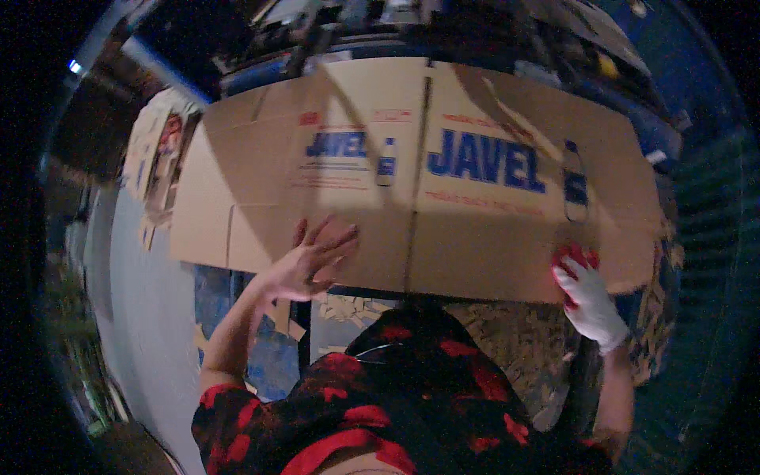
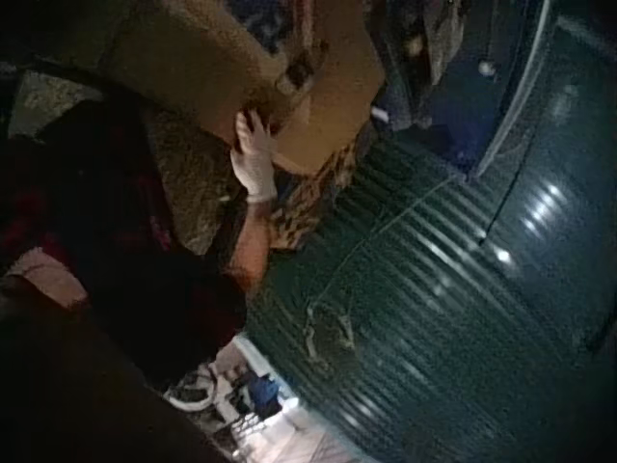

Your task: The person repeatedly folds flat cardboard boxes labeled 'JAVEL' on a conveyor belt, aligning flaps and creasing edges by hand. The person handles each box one at a time, folding and placing it back on the belt.

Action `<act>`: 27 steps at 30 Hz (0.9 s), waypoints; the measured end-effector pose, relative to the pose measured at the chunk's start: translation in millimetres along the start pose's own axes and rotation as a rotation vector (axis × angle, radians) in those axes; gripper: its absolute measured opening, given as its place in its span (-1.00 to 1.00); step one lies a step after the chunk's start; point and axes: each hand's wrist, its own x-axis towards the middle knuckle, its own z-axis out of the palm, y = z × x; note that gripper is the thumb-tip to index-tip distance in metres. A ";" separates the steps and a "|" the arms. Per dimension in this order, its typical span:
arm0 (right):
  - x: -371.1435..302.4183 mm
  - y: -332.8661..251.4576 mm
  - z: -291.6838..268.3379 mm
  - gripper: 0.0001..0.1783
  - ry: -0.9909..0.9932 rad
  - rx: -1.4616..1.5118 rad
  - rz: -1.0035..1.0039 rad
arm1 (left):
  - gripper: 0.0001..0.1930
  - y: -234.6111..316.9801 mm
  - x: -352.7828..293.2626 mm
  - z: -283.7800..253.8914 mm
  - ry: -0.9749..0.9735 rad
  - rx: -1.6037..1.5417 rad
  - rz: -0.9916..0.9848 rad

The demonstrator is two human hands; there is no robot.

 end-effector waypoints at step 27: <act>137.0 84.6 33.8 -0.47 0.561 -0.362 0.577 | -0.01 -66.9 87.8 4.6 0.408 -0.024 -0.878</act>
